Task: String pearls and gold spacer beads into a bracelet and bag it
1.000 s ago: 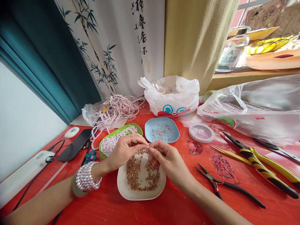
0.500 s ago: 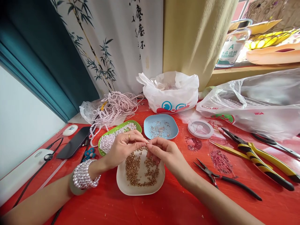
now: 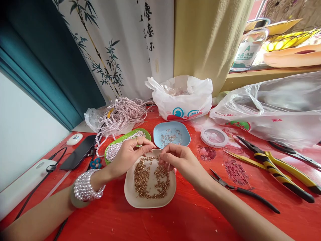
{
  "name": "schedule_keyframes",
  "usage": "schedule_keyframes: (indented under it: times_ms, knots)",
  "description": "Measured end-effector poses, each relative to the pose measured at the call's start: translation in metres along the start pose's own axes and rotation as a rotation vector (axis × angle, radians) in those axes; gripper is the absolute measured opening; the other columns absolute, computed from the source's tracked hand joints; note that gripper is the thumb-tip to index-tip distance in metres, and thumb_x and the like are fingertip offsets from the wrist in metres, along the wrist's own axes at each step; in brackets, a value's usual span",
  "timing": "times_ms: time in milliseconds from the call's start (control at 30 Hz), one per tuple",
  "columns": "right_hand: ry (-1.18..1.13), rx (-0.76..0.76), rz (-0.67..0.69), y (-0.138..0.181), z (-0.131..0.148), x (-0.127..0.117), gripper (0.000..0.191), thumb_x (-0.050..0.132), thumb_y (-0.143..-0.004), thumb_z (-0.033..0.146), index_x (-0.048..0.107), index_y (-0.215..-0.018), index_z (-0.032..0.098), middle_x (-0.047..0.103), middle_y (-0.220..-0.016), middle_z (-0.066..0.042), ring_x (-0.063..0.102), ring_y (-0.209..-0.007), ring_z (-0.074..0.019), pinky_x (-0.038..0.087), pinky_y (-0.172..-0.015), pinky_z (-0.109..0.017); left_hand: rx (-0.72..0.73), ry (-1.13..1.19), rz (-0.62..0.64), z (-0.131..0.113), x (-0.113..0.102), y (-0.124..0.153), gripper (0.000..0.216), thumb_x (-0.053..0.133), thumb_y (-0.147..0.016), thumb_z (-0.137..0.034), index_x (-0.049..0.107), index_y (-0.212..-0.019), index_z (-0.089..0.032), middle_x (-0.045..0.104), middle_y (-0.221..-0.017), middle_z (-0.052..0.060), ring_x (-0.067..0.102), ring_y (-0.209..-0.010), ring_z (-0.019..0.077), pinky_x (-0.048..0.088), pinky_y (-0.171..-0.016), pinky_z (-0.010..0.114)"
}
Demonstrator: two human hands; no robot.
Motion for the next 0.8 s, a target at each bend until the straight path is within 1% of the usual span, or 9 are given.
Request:
schedule_keyframes:
  times_ms: [100, 167, 233, 333, 400, 600, 700, 767, 800]
  knots:
    - [0.075, -0.034, -0.049, 0.000, 0.001, -0.002, 0.019, 0.057, -0.072, 0.035, 0.057, -0.063, 0.018, 0.055, -0.059, 0.001, 0.048, -0.056, -0.0115, 0.036, -0.053, -0.025, -0.048, -0.192, 0.115, 0.006, -0.006, -0.002, 0.011, 0.055, -0.075, -0.017, 0.066, -0.076, -0.019, 0.067, -0.073, 0.002, 0.059, -0.068, 0.0162, 0.043, -0.062, 0.027]
    - [0.100, -0.056, -0.058, 0.000, 0.001, -0.002, 0.018, 0.057, -0.073, 0.036, 0.059, -0.067, 0.019, 0.055, -0.061, 0.001, 0.048, -0.058, -0.0118, 0.037, -0.054, -0.025, 0.004, -0.351, 0.201, 0.009, -0.007, -0.001, 0.018, 0.054, -0.070, -0.007, 0.067, -0.072, -0.019, 0.067, -0.072, 0.003, 0.060, -0.066, 0.0170, 0.042, -0.061, 0.028]
    - [0.113, -0.075, -0.066, 0.000, 0.000, -0.003, 0.018, 0.056, -0.074, 0.037, 0.060, -0.070, 0.019, 0.055, -0.063, 0.001, 0.049, -0.059, -0.0122, 0.037, -0.054, -0.025, 0.077, -0.474, 0.240, 0.013, -0.006, 0.002, 0.023, 0.052, -0.067, -0.002, 0.068, -0.068, -0.018, 0.066, -0.069, 0.004, 0.059, -0.064, 0.0175, 0.041, -0.059, 0.028]
    - [0.136, -0.100, -0.099, 0.000, 0.001, -0.004, 0.018, 0.056, -0.075, 0.037, 0.060, -0.071, 0.019, 0.057, -0.066, 0.001, 0.050, -0.062, -0.0127, 0.038, -0.056, -0.025, 0.178, -0.583, 0.209, 0.016, -0.004, 0.007, 0.019, 0.052, -0.068, -0.004, 0.066, -0.064, -0.017, 0.062, -0.065, 0.004, 0.056, -0.061, 0.0168, 0.038, -0.056, 0.028]
    - [0.156, -0.116, -0.122, 0.000, 0.003, -0.004, 0.018, 0.057, -0.075, 0.036, 0.060, -0.070, 0.019, 0.058, -0.068, 0.000, 0.051, -0.065, -0.0135, 0.040, -0.059, -0.025, 0.210, -0.642, 0.210, 0.018, -0.002, 0.009, 0.017, 0.052, -0.070, -0.007, 0.064, -0.062, -0.017, 0.059, -0.063, 0.004, 0.052, -0.060, 0.0160, 0.036, -0.055, 0.027]
    - [0.228, -0.166, -0.179, 0.005, 0.013, -0.006, 0.018, 0.056, -0.076, 0.036, 0.060, -0.069, 0.019, 0.060, -0.071, -0.001, 0.053, -0.069, -0.0151, 0.041, -0.063, -0.025, 0.183, -0.935, 0.340, 0.021, 0.002, 0.010, 0.022, 0.041, -0.080, -0.012, 0.057, -0.065, -0.014, 0.053, -0.066, 0.005, 0.047, -0.065, 0.0170, 0.035, -0.056, 0.029]
    - [0.232, -0.168, -0.190, 0.005, 0.014, -0.007, 0.018, 0.056, -0.076, 0.035, 0.060, -0.069, 0.019, 0.060, -0.069, 0.000, 0.052, -0.067, -0.0144, 0.041, -0.061, -0.025, 0.190, -0.966, 0.358, 0.017, 0.003, 0.010, 0.025, 0.038, -0.082, -0.014, 0.057, -0.066, -0.013, 0.054, -0.068, 0.006, 0.047, -0.068, 0.0183, 0.037, -0.060, 0.031]
    - [0.223, -0.173, -0.199, 0.005, 0.014, -0.006, 0.017, 0.056, -0.075, 0.034, 0.060, -0.069, 0.019, 0.059, -0.068, 0.000, 0.052, -0.065, -0.0139, 0.040, -0.059, -0.024, 0.143, -0.868, 0.334, 0.011, 0.004, 0.008, 0.022, 0.042, -0.082, -0.017, 0.058, -0.067, -0.014, 0.056, -0.069, 0.006, 0.049, -0.069, 0.0185, 0.039, -0.062, 0.032]
    - [0.215, -0.178, -0.202, 0.004, 0.014, -0.006, 0.016, 0.057, -0.075, 0.034, 0.060, -0.069, 0.019, 0.058, -0.068, 0.000, 0.051, -0.064, -0.0136, 0.040, -0.058, -0.024, 0.089, -0.766, 0.313, 0.009, 0.004, 0.006, 0.019, 0.045, -0.080, -0.019, 0.059, -0.069, -0.014, 0.057, -0.070, 0.006, 0.050, -0.069, 0.0180, 0.039, -0.062, 0.031]
Point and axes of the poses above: each hand's wrist, its own y-axis away from the middle knuckle, its own x-axis out of the palm, z = x × y, the point moved 2 cm from there along -y, towards the middle knuckle
